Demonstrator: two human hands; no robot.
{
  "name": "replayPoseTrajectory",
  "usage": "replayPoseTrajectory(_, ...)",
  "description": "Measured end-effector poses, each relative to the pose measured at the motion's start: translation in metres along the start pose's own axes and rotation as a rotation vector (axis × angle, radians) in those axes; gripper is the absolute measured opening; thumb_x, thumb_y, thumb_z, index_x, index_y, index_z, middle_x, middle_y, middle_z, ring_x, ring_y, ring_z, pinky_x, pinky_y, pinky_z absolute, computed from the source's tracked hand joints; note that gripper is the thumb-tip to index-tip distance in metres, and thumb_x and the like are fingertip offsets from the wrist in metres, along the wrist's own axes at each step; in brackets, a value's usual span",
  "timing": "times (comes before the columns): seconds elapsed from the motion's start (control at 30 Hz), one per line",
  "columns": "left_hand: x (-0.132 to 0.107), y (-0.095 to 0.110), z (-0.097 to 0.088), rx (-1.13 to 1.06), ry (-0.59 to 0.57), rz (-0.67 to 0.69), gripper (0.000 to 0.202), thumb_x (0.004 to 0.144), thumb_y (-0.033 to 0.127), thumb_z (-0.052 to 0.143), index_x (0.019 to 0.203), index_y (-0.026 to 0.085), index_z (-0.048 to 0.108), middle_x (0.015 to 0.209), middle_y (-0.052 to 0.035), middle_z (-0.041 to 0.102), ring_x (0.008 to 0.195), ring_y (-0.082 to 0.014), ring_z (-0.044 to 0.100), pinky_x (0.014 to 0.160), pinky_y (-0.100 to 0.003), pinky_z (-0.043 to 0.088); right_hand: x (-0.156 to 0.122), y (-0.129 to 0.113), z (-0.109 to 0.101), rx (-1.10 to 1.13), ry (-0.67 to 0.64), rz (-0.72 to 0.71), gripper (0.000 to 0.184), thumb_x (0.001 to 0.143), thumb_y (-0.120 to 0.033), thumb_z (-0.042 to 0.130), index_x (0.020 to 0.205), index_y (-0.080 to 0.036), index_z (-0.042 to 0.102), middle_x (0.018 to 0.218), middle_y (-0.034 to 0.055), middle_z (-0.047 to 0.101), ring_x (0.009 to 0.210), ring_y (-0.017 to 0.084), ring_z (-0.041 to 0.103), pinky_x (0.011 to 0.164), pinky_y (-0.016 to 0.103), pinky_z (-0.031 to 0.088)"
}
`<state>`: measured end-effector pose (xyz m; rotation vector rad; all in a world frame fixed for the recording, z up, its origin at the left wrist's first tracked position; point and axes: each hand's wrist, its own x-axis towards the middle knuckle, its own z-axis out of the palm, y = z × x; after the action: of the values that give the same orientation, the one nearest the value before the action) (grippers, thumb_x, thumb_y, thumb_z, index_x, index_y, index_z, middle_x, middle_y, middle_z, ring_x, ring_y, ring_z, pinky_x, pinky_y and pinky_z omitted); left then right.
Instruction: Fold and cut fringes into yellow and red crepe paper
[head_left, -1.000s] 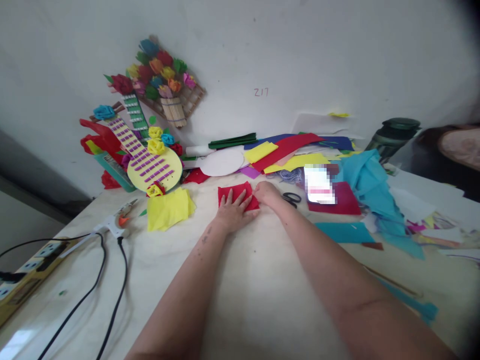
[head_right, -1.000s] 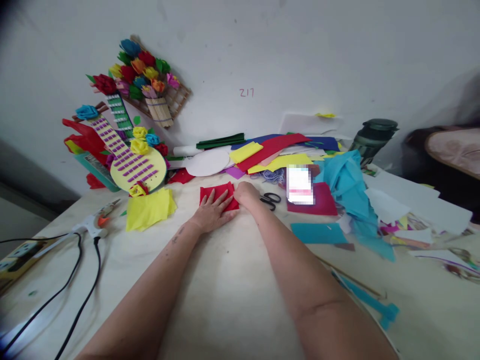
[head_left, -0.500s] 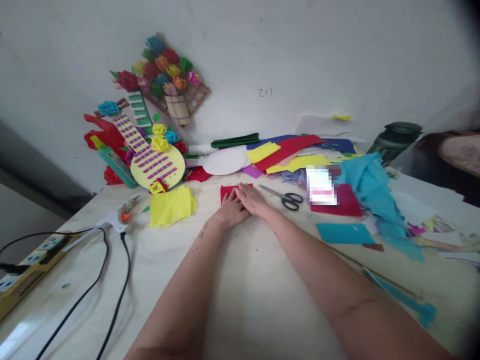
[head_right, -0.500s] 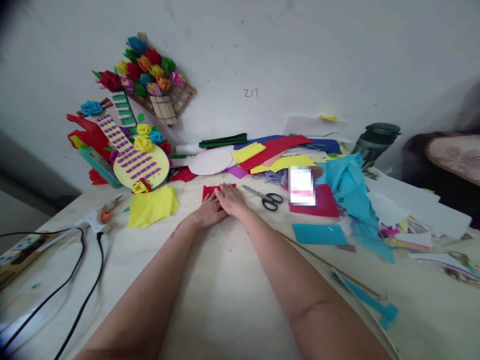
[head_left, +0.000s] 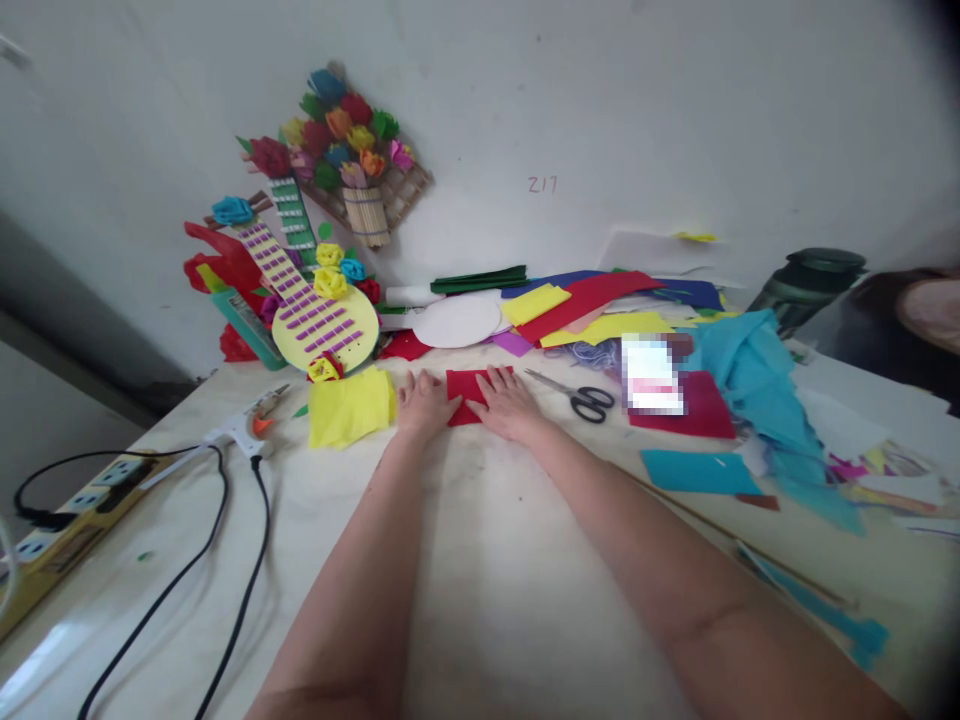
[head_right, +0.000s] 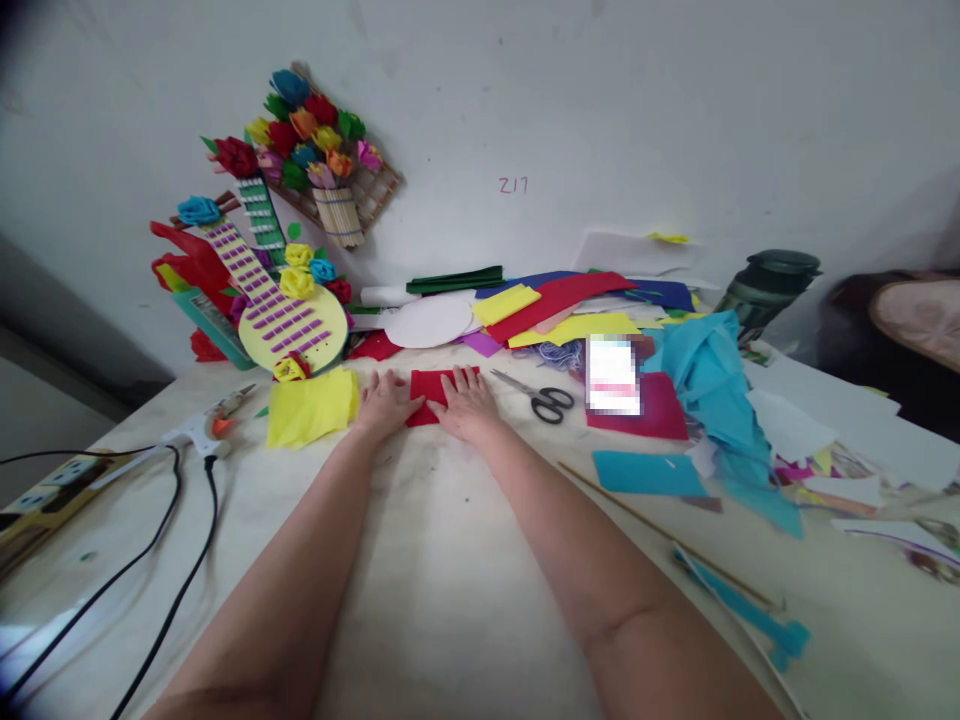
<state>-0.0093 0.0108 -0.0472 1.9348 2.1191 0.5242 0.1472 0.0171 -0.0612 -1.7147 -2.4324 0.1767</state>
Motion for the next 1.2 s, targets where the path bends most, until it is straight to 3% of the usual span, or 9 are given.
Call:
replayPoseTrajectory(0.13, -0.004, 0.010, -0.003, 0.041, 0.055, -0.089, 0.046, 0.065, 0.054, 0.054, 0.090, 0.016, 0.060, 0.140, -0.0131, 0.024, 0.130, -0.0318, 0.003, 0.101, -0.048, 0.011, 0.000, 0.000, 0.002, -0.008, 0.004, 0.000, 0.070, 0.081, -0.058, 0.016, 0.136, -0.015, 0.022, 0.144, 0.0105, 0.011, 0.131, 0.027, 0.004, 0.104, 0.041, 0.001)
replayPoseTrajectory(0.27, -0.009, 0.022, -0.002, 0.099, 0.048, -0.133, 0.044, 0.070, 0.051, 0.050, 0.088, 0.013, 0.063, 0.139, -0.0148, 0.026, 0.130, -0.0335, 0.004, 0.100, -0.048, 0.011, 0.000, 0.001, 0.003, -0.014, 0.009, 0.002, 0.070, 0.081, -0.058, 0.014, 0.136, -0.016, 0.022, 0.144, 0.0098, 0.012, 0.131, 0.028, 0.005, 0.104, 0.042, 0.001)
replayPoseTrajectory(0.37, -0.011, 0.026, 0.001, 0.090, 0.102, -0.135, 0.037, 0.070, 0.047, 0.051, 0.082, 0.014, 0.064, 0.134, -0.0145, 0.035, 0.127, -0.0346, 0.017, 0.098, -0.047, 0.017, 0.000, 0.001, 0.004, -0.011, 0.012, 0.003, 0.070, 0.081, -0.058, 0.012, 0.136, -0.015, 0.022, 0.144, 0.0091, 0.013, 0.131, 0.027, 0.004, 0.104, 0.041, 0.001)
replayPoseTrajectory(0.5, -0.010, 0.026, 0.003, 0.048, 0.250, -0.022, 0.021, 0.066, 0.038, 0.056, 0.070, 0.018, 0.061, 0.099, -0.0117, 0.060, 0.103, -0.0284, 0.047, 0.084, -0.039, 0.034, -0.001, 0.000, 0.004, -0.012, 0.022, 0.001, 0.067, 0.083, -0.055, 0.012, 0.136, -0.015, 0.022, 0.144, 0.0087, 0.013, 0.131, 0.026, 0.004, 0.104, 0.041, 0.000)
replayPoseTrajectory(0.67, -0.005, 0.028, 0.005, -0.216, 0.230, -0.038, 0.013, 0.067, 0.031, 0.054, 0.070, 0.018, 0.054, 0.067, -0.0038, 0.059, 0.067, -0.0166, 0.055, 0.062, -0.026, 0.040, -0.002, 0.000, 0.002, -0.016, 0.040, -0.008, 0.068, 0.083, -0.054, 0.014, 0.136, -0.012, 0.023, 0.143, 0.0104, 0.016, 0.131, 0.028, 0.006, 0.103, 0.042, 0.002)
replayPoseTrajectory(0.83, -0.002, 0.025, 0.007, -0.561, 0.185, -0.137, 0.038, 0.062, 0.022, 0.058, 0.099, 0.016, 0.053, 0.066, -0.0015, 0.059, 0.059, -0.0129, 0.054, 0.056, -0.022, 0.041, -0.002, -0.001, -0.001, 0.002, 0.031, 0.000, 0.070, 0.082, -0.056, 0.012, 0.136, -0.012, 0.020, 0.144, 0.0098, 0.015, 0.131, 0.027, 0.006, 0.104, 0.041, 0.002)
replayPoseTrajectory(0.93, -0.001, 0.020, 0.008, -0.731, 0.139, -0.057, 0.062, 0.064, 0.017, 0.055, 0.124, 0.018, 0.040, 0.061, 0.0020, 0.059, 0.054, -0.0111, 0.053, 0.057, -0.022, 0.042, -0.003, -0.001, -0.002, 0.018, 0.025, 0.004, 0.072, 0.082, -0.057, 0.012, 0.136, -0.011, 0.020, 0.144, 0.0095, 0.015, 0.131, 0.027, 0.006, 0.104, 0.041, 0.001)
replayPoseTrajectory(1.0, 0.000, 0.017, 0.009, -0.827, 0.083, 0.058, 0.067, 0.065, 0.013, 0.050, 0.130, 0.021, 0.036, 0.064, 0.0028, 0.062, 0.057, -0.0106, 0.055, 0.064, -0.024, 0.044, -0.003, -0.001, -0.003, 0.021, 0.025, 0.004, 0.072, 0.082, -0.057, 0.013, 0.136, -0.010, 0.020, 0.144, 0.0095, 0.015, 0.131, 0.027, 0.005, 0.104, 0.040, 0.001)
replayPoseTrajectory(1.2, 0.003, 0.015, 0.003, -0.944, -0.113, 0.262, 0.049, 0.061, 0.006, 0.044, 0.105, 0.017, 0.062, 0.106, -0.0026, 0.062, 0.101, -0.0149, 0.052, 0.092, -0.025, 0.035, -0.003, -0.001, -0.004, 0.025, 0.011, 0.005, 0.074, 0.080, -0.058, 0.019, 0.136, -0.009, 0.020, 0.143, 0.0103, 0.015, 0.131, 0.026, 0.005, 0.104, 0.040, 0.001)
